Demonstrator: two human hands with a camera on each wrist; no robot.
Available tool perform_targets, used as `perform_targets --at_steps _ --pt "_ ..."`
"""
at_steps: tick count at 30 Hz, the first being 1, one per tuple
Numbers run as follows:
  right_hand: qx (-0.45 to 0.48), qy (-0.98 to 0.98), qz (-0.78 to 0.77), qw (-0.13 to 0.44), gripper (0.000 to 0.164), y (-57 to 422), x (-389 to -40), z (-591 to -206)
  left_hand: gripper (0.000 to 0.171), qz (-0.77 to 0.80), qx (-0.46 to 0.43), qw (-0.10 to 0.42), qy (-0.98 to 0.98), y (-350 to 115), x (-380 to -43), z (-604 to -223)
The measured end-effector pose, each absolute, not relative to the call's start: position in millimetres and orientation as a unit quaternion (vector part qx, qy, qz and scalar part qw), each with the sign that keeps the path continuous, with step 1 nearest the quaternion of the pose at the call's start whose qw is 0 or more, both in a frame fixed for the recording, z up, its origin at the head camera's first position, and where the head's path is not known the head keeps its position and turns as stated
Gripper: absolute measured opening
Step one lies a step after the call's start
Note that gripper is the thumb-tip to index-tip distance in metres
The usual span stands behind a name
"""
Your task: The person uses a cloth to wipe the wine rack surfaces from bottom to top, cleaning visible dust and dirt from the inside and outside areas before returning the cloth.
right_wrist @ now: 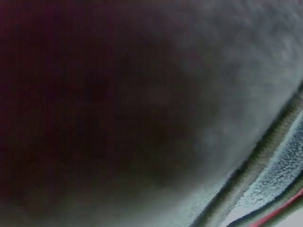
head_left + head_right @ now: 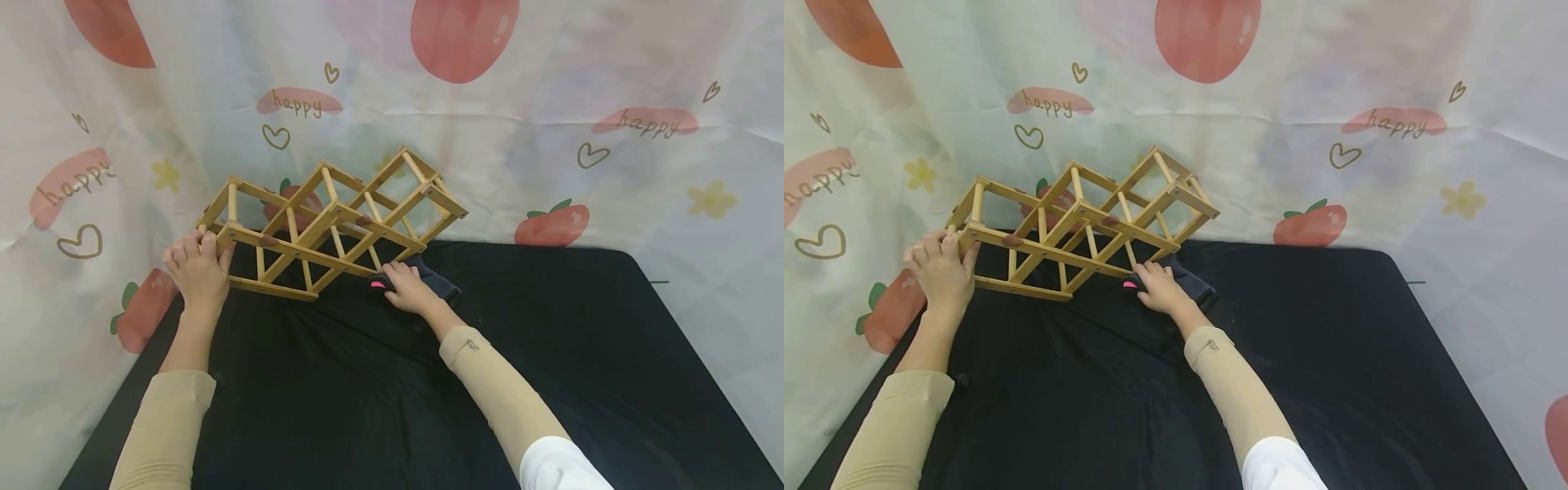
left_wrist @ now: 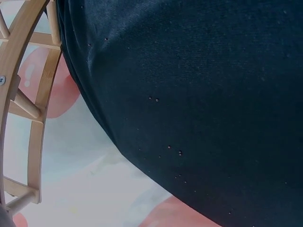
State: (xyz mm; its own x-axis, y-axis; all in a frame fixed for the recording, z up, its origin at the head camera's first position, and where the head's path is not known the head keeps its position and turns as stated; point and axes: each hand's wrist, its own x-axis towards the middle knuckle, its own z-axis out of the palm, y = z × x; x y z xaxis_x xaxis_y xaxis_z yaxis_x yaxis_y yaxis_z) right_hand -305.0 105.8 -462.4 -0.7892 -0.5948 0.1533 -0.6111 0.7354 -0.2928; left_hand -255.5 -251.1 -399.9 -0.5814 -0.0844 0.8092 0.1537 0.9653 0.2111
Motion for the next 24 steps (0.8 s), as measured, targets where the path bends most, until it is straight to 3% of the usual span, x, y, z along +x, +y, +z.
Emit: perform_targets --at_steps 9,12,17,24 --pt "0.286 -0.924 0.161 0.196 0.030 106 -293 -455 0.035 -0.140 -0.022 0.453 -0.880 -250 -254 -400" --pt "0.284 -0.917 0.165 0.227 0.030 103 -293 -455 0.038 -0.140 -0.022 0.453 -0.880 -249 -254 -399" --pt "0.288 -0.921 0.162 0.208 0.029 99 -299 -455 0.042 -0.136 -0.022 0.452 -0.881 -248 -255 -398" --pt "0.300 -0.930 0.152 0.149 0.032 97 -305 -453 0.034 -0.129 -0.019 0.451 -0.883 -247 -254 -397"
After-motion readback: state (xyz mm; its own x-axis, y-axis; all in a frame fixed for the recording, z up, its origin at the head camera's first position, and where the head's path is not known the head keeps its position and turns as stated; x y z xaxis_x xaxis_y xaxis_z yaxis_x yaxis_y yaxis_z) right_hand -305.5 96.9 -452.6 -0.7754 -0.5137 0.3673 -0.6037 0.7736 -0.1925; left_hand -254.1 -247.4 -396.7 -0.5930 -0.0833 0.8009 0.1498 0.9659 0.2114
